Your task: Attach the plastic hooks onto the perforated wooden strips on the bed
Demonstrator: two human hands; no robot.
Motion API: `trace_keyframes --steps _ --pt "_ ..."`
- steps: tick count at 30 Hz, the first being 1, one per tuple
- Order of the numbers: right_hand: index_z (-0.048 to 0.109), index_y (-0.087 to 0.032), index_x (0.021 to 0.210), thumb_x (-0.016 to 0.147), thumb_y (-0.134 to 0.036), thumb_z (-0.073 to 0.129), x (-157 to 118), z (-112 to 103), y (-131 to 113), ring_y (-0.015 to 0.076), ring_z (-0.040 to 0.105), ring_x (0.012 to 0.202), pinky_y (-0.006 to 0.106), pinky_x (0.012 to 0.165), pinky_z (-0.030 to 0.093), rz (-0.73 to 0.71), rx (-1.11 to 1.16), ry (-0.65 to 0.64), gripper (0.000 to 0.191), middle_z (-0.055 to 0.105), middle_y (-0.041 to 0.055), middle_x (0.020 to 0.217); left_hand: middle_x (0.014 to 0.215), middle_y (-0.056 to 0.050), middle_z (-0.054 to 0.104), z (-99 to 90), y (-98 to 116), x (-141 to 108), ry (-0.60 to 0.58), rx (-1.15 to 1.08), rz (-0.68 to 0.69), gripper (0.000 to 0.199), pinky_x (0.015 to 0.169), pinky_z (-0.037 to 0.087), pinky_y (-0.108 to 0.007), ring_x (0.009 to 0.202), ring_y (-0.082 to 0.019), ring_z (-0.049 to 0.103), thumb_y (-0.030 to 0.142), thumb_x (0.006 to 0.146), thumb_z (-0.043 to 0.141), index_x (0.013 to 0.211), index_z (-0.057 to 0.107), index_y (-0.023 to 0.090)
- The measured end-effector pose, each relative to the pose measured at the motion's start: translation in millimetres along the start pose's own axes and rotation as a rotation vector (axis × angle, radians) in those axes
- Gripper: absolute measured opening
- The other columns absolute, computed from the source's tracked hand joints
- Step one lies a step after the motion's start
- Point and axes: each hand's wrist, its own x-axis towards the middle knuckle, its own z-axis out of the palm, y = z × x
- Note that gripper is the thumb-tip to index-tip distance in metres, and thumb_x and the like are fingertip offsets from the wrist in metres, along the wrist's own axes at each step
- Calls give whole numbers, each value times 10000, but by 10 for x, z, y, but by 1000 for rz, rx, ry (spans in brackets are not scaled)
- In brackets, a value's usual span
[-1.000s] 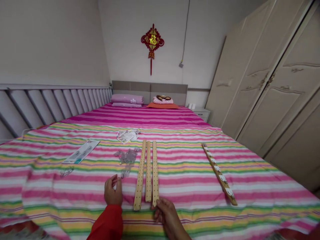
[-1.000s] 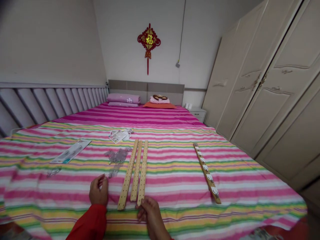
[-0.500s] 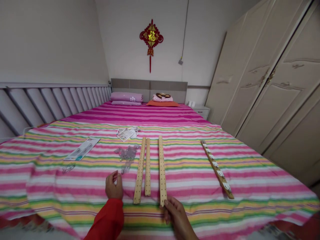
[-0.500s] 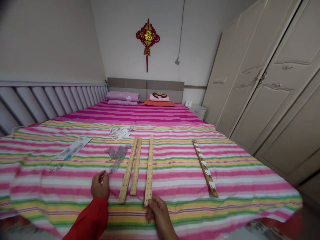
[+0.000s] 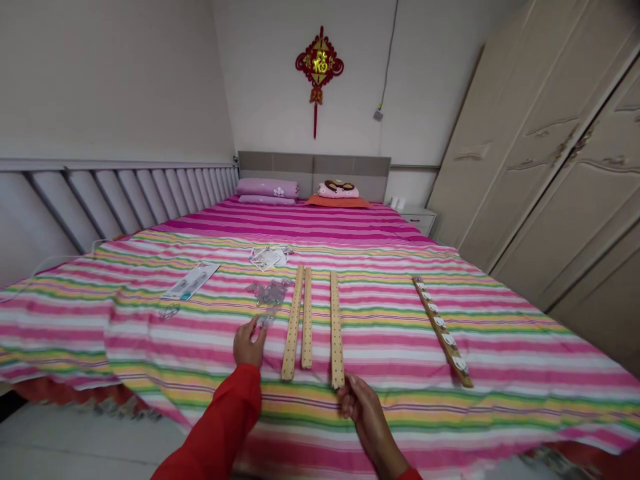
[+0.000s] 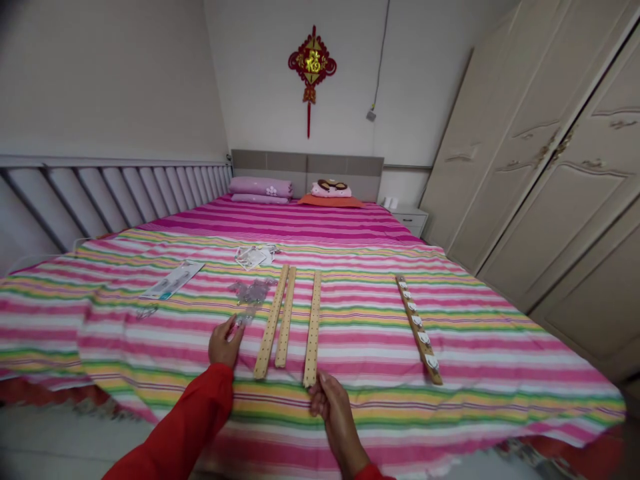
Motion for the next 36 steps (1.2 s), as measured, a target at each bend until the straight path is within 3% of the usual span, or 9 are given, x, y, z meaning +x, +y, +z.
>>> trace_keyframes --steps 3,8,13,18,23,27,30,36 --pt "683 -131 794 707 -460 723 -29 -42 14 80 484 425 190 397 377 -20 7 -4 342 631 20 590 848 -80 642 -3 -33 29 -44 -87 -52 377 783 493 -383 787 -211 587 468 712 562 891 706 169" --pt "697 -132 882 731 -467 698 -37 -101 54 77 473 428 186 396 353 -44 11 -4 368 637 28 605 690 -43 641 -36 23 117 -16 -288 -321 391 625 503 -318 616 -159 566 492 588 650 771 704 151" --pt "697 -136 848 701 -489 716 -40 -97 67 68 459 416 180 389 336 -37 15 24 383 627 22 596 626 -36 667 -122 198 279 47 -496 -472 378 595 495 -292 617 -159 594 424 452 749 692 688 138" --pt "681 -136 788 636 -521 751 -60 -97 23 50 410 376 169 359 283 -53 4 138 420 595 -3 554 689 -34 684 -203 499 385 26 -593 -579 432 575 483 -274 608 -140 595 410 451 758 777 696 133" --pt "604 -151 641 663 -538 719 -90 -85 -210 37 334 347 165 342 223 -120 -50 248 404 518 -37 473 766 -38 689 -313 1034 290 -143 -570 -438 433 628 496 -264 693 -156 618 454 533 743 836 691 149" --pt "569 -157 606 688 -525 700 -101 37 -512 37 336 364 168 355 234 -170 -134 215 399 516 -38 490 774 -35 672 -340 1390 123 -275 -531 -225 419 661 519 -270 732 -167 627 448 605 721 907 666 163" --pt "581 -160 637 706 -508 692 -89 183 -713 41 352 375 173 360 247 -189 -206 127 371 531 -37 516 779 -27 655 -334 1534 2 -368 -458 -30 375 663 530 -271 727 -160 622 421 697 665 989 647 186" --pt "655 -172 776 689 -506 704 -77 405 -894 64 419 420 192 398 321 -248 -242 19 349 543 -39 573 828 -47 663 -395 1671 -258 -646 -273 368 145 711 510 -277 791 -172 619 313 818 557 849 671 228"
